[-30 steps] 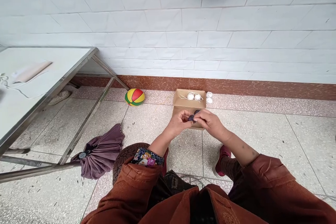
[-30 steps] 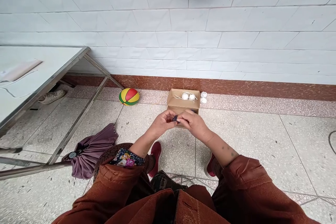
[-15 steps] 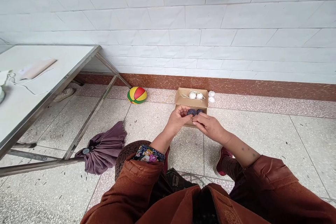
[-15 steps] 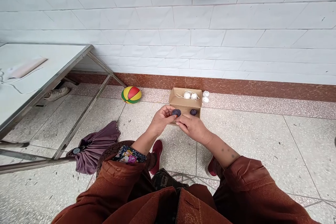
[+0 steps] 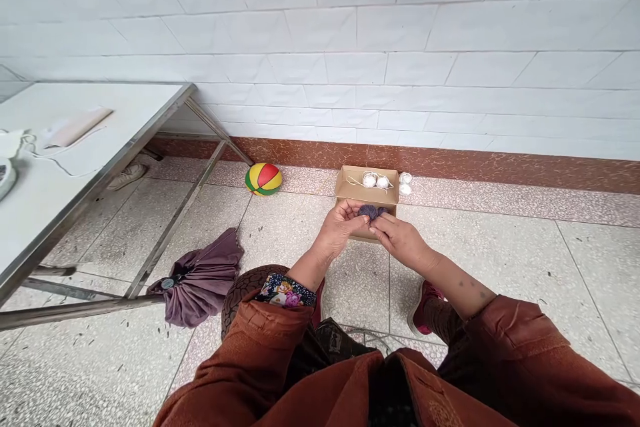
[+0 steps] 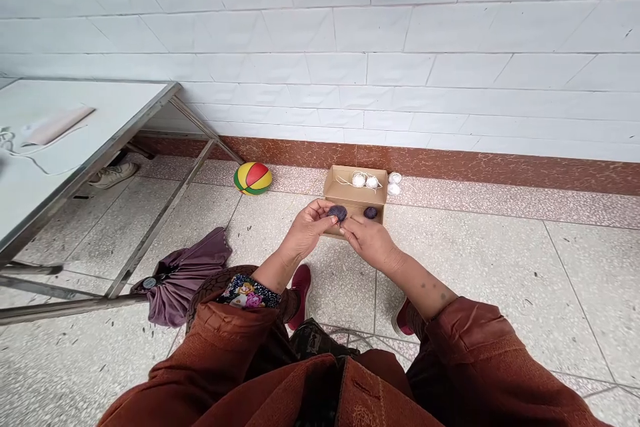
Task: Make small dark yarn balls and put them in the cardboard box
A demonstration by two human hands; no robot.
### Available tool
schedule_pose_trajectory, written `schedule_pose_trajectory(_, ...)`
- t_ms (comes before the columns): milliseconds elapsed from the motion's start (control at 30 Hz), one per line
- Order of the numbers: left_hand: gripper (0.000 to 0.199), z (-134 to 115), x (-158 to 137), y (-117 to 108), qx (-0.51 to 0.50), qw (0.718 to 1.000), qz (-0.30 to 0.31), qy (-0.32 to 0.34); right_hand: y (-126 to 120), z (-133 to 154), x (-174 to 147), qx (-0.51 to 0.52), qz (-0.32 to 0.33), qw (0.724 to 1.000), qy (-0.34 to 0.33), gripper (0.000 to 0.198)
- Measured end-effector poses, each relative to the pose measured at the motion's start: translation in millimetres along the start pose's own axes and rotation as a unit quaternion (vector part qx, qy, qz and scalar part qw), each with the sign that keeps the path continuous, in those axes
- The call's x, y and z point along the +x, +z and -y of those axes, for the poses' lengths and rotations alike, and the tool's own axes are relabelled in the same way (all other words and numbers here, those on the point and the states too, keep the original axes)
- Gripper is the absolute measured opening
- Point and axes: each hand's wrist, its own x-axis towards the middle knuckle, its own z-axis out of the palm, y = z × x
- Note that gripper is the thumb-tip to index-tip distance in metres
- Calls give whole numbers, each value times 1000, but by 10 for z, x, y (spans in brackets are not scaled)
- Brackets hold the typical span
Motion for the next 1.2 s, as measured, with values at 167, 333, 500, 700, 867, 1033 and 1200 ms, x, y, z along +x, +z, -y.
schedule_pose_trajectory(167, 34, 16, 2, -10, 86, 996, 14, -27, -144, -1, 56, 47, -44, 998, -21, 22)
schedule_pose_trajectory(333, 37, 17, -37, -1, 13, 992, 108, -58, -144, -113, 118, 72, -101, 990, 66, 20)
schedule_pose_trajectory(500, 35, 29, -14, -7, -33, 999, 33, -4, -4, -50, 50, 51, -26, 996, 64, 21)
schedule_pose_trajectory(700, 34, 40, 18, -13, 69, 997, -12, -11, -101, 56, 26, 21, 8, 999, -29, 24)
schedule_pose_trajectory(867, 33, 13, -24, 15, 74, 990, 89, -85, -191, -51, 77, -2, -46, 998, 42, 22)
schedule_pose_trajectory(1033, 36, -13, -52, 31, -29, 992, 78, -93, -74, -142, 83, 7, -51, 993, 102, 19)
schedule_pose_trajectory(1200, 41, 20, 28, 17, -86, 995, -31, -45, 6, -18, 14, 5, 22, 999, 41, 18)
